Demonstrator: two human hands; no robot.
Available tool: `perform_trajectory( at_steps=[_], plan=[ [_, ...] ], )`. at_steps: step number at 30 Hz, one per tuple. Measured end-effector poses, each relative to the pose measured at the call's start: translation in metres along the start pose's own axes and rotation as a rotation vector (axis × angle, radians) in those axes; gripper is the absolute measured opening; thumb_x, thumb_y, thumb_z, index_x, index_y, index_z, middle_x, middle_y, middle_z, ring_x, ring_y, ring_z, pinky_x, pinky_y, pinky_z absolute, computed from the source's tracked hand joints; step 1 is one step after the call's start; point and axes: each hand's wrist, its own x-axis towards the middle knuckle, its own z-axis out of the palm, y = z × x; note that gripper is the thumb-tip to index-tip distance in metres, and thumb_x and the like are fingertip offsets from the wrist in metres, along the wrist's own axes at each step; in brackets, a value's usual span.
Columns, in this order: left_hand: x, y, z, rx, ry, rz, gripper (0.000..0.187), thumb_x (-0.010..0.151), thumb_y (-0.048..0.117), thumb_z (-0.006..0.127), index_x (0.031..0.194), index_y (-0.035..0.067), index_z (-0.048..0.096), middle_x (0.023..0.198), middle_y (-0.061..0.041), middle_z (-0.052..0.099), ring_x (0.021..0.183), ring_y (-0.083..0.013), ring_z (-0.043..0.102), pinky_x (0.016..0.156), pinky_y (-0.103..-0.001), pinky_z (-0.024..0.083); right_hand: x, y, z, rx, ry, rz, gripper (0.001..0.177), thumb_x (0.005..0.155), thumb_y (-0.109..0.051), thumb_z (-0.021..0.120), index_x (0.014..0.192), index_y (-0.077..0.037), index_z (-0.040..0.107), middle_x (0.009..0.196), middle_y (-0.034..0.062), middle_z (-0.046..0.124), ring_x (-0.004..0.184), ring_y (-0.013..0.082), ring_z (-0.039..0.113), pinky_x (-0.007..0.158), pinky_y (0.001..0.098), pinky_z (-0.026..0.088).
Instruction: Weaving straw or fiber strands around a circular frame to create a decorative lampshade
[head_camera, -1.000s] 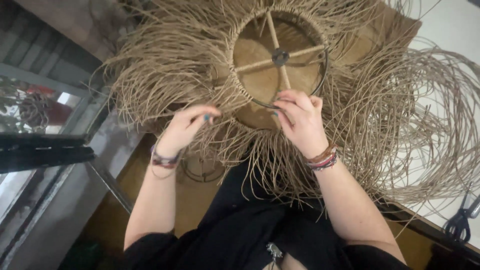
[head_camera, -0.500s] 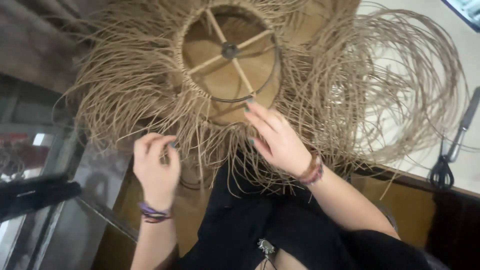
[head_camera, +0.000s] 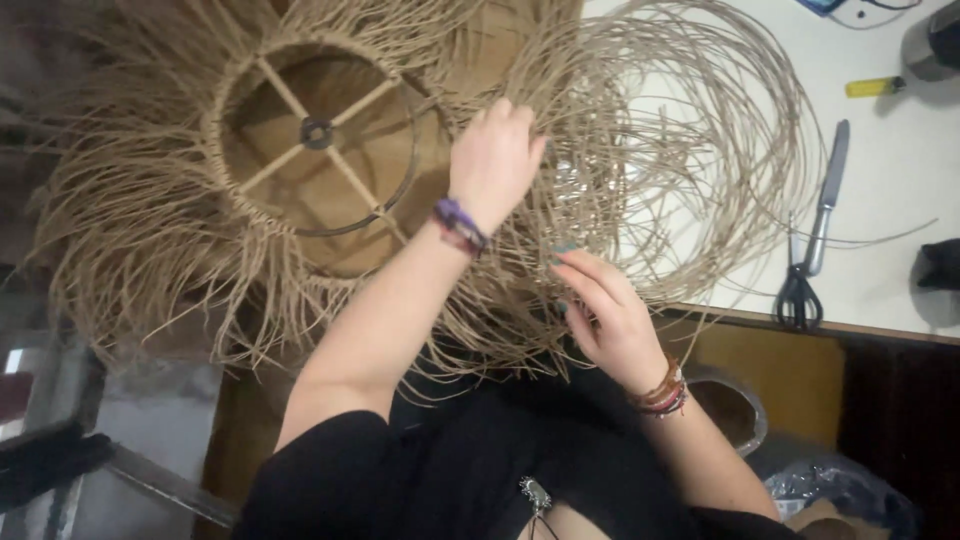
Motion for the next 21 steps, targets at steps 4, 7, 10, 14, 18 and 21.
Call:
perform_trajectory(
  at_steps=[4,7,10,14,18,21],
  plan=[
    [0.032,-0.006,0.026,-0.008,-0.134,-0.076,0.017,0.078,0.028,0.078,0.074,0.013,0.07,0.072,-0.005,0.065,0.071,-0.0329,0.073,0.064,-0.047,0.06,-0.003,0.012,-0.014,0.013,-0.002,0.049,0.041,0.086,0.002,0.071,0.127,0.0,0.067,0.13,0.0176,0.066,0.119,0.0387,0.065,0.101,0.0519,0.053],
    [0.05,0.006,-0.015,-0.308,-0.289,-0.197,0.017,0.097,0.027,0.066,0.085,0.019,0.076,0.085,0.002,0.078,0.075,-0.0106,0.074,0.07,-0.029,0.062,0.001,0.016,-0.021,0.007,-0.06,0.036,0.031,0.099,-0.003,0.059,0.129,0.001,0.061,0.131,0.0186,0.062,0.121,0.0348,0.062,0.107,0.046,0.051],
    [0.049,0.002,-0.032,-0.471,-0.198,-0.215,0.024,0.095,0.036,0.069,0.078,0.023,0.079,0.058,0.011,0.071,0.044,-0.001,0.063,0.069,-0.025,0.057,0.005,0.017,-0.015,0.04,-0.065,0.004,0.032,0.098,-0.001,0.055,0.129,0.0,0.061,0.131,0.0189,0.063,0.118,0.0347,0.062,0.104,0.0472,0.052],
    [0.044,0.001,-0.041,-0.494,-0.079,-0.197,0.019,0.095,0.027,0.066,0.08,0.023,0.077,0.062,0.012,0.074,0.043,-0.0002,0.061,0.05,-0.021,0.049,0.013,0.012,0.0,0.037,-0.122,0.016,0.039,0.099,-0.01,0.062,0.137,-0.003,0.056,0.139,0.0199,0.059,0.122,0.035,0.06,0.105,0.0474,0.05],
    [0.044,0.006,-0.06,-1.023,-0.216,-0.487,0.014,0.101,0.019,0.057,0.102,0.008,0.067,0.082,-0.006,0.078,0.052,-0.0073,0.071,0.047,-0.015,0.061,0.013,0.007,0.012,0.071,-0.213,0.031,0.027,0.1,-0.01,0.059,0.126,-0.003,0.06,0.136,0.0181,0.061,0.117,0.0356,0.061,0.103,0.0474,0.05],
    [0.044,0.003,-0.066,-1.382,-0.161,-0.722,0.011,0.102,0.015,0.057,0.103,0.004,0.06,0.084,-0.01,0.071,0.052,-0.0119,0.066,0.047,-0.018,0.059,0.015,0.005,0.005,0.078,-0.23,0.126,0.013,0.094,-0.004,0.057,0.105,-0.008,0.062,0.129,0.0139,0.069,0.11,0.0314,0.065,0.097,0.0479,0.051]
  ],
)
